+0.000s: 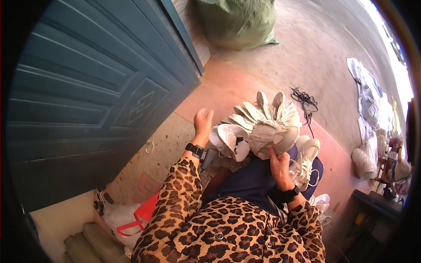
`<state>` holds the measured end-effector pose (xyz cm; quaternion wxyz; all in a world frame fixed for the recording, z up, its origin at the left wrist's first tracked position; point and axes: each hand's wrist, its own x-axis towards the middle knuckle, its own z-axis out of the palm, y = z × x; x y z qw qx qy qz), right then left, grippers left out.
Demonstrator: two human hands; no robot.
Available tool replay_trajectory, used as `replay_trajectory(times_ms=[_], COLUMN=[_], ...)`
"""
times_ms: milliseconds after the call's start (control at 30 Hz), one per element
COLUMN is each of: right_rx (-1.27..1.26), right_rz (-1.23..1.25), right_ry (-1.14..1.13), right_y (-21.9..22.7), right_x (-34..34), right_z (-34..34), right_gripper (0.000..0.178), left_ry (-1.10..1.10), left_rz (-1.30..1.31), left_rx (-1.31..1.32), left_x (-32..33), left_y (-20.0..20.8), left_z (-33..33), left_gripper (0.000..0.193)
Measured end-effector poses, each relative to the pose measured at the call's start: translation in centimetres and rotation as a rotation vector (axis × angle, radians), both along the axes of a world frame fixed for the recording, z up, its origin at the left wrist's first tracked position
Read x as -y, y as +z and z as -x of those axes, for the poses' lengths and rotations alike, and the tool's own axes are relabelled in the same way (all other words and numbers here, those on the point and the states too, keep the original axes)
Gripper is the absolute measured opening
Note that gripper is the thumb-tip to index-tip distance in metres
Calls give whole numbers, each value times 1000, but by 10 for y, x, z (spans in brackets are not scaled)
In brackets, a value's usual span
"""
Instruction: Tying and organizing white shoe uppers and laces into manufacturing bundles.
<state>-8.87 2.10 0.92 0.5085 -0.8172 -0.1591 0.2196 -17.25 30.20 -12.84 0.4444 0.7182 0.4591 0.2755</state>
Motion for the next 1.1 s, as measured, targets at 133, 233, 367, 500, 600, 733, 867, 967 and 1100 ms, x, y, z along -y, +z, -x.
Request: replay_trajectory(times_ms=[133,233,367,500,600,733,867,967,1100], right_rx=[-43,-82,-99,-90,-76,-125,-178,-232,-250], right_rz=[-99,-114,-177,-161,-148,-230,-252,-243,-294], right_ry=[-131,-147,-141,-168,-172,-136,-183,-166,-126], right_y=[-15,-20,-19,-30,-19,-28,-32,-26,-35], right_x=[13,17,14,23,18,7,19,15,11], right_z=[-6,-7,-4,-7,-4,0,-7,-9,-17], right_gripper=[19,20,20,20,19,18,16,14,15], left_ry=[87,-337,-220,-113,-439,-687,-909,-863,-1117], left_rz=[1114,970,592,-72,107,430,572,502,277], left_rx=[-220,-258,-95,5,84,219,-69,-23,-219], left_x=[61,108,136,134,136,137,138,133,100], left_y=[-23,-22,-31,19,39,-48,-15,-7,52], left_z=[42,37,31,12,0,-1,-9,8,1], left_gripper=[45,42,36,26,34,39,44,30,25])
